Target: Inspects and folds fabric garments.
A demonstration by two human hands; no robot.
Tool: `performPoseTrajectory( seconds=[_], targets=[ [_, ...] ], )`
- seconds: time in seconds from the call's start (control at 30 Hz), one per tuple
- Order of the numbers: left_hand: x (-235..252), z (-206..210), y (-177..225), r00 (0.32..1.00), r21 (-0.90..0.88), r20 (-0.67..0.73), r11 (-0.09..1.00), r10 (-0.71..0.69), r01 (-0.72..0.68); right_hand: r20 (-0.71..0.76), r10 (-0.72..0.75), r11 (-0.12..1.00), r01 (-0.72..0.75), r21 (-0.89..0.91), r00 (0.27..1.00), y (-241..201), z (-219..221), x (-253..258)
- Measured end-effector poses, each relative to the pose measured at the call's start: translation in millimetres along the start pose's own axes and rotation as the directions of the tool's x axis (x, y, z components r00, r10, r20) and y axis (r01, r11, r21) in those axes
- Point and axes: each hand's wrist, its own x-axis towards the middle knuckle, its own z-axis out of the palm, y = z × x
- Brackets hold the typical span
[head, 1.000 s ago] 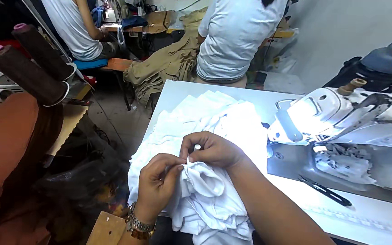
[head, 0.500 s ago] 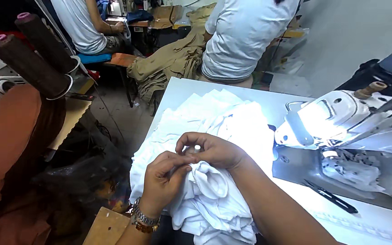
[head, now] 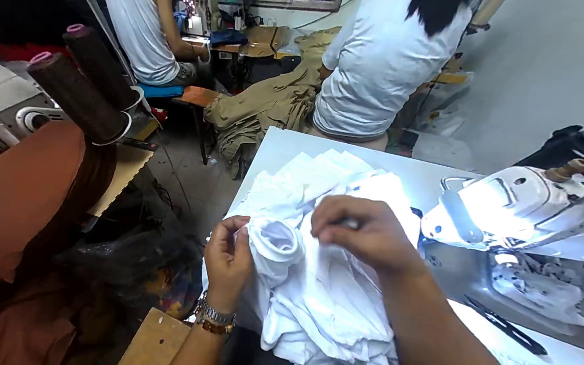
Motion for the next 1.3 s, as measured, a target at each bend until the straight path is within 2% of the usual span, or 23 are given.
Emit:
performPoseTrajectory(
  seconds=[0.07, 0.13, 0.23, 0.33, 0.4, 0.47, 0.53, 0.63, 0.73, 0.83, 0.93, 1.17, 1.3],
  targets=[
    [-0.1, -2.4, -1.1, 1.0, -0.028, -0.018, 1.0, -0.002, 0.001, 0.147, -0.134, 0.975, 0.157, -0.16, 0.98, -13.2, 6.4, -7.8],
    [-0.6, -2.2, -2.9, 0.999, -0.031, -0.023, 0.999, 0.022, -0.023, 0.213, -0.187, 0.888, 0.258, -0.381, 0.959, -16.6, 21.2, -17.5],
    [-0.3, -0.4, -3.9, 0.998, -0.044, -0.015, 0.997, 0.061, -0.062, 0.213, -0.218, 0.722, 0.304, -0.622, 0.952, -13.5, 36.2, -22.6],
    [0.8, -0.8, -2.5, 0.995, -0.06, -0.01, 0.993, 0.099, -0.1, 0.163, -0.238, 0.644, 0.281, -0.711, 0.957, -10.7, 44.2, -17.9],
    [1.9, -1.4, -3.6, 0.99, -0.059, -0.012, 0.988, 0.142, -0.143, 0.183, -0.231, 0.666, 0.292, -0.686, 0.956, -10.4, 45.0, -16.2],
    [2.9, -1.9, -3.7, 0.987, -0.058, -0.026, 0.985, 0.16, -0.161, 0.199, -0.205, 0.786, 0.283, -0.55, 0.958, -14.0, 41.1, -17.0],
    [3.8, -3.5, -1.8, 0.986, -0.056, -0.032, 0.985, 0.162, -0.163, 0.192, -0.131, 0.871, 0.205, -0.446, 0.973, -25.7, 33.3, -17.7],
    [6.3, -4.9, 1.6, 0.982, -0.052, 0.0, 0.98, 0.19, -0.19, 0.124, -0.022, 0.838, 0.086, -0.54, 0.992, -45.5, 18.0, -17.3],
    [7.3, -1.6, 6.5, 0.977, -0.117, 0.065, 0.973, 0.205, -0.197, -0.04, -0.025, 0.782, -0.006, -0.623, 0.999, -49.8, 12.1, -22.1],
    [7.7, 3.1, 9.6, 0.978, -0.289, 0.138, 0.951, 0.157, -0.112, -0.223, -0.039, 0.795, -0.105, -0.597, 0.974, -40.3, 15.2, -34.1],
    [5.9, 7.0, 13.3, 0.976, -0.419, 0.199, 0.908, 0.088, 0.004, -0.345, -0.025, 0.821, -0.178, -0.543, 0.938, -26.5, 22.3, -43.9],
    [-2.6, 14.5, 17.7, 0.951, -0.572, 0.249, 0.764, -0.183, 0.297, -0.372, 0.005, 0.795, -0.229, -0.561, 0.928, -7.3, 30.0, -48.6],
    [-5.2, 19.4, 24.7, 0.926, -0.606, 0.272, 0.7, -0.263, 0.377, -0.375, 0.018, 0.79, -0.243, -0.563, 0.927, -6.1, 34.6, -51.4]
  ],
)
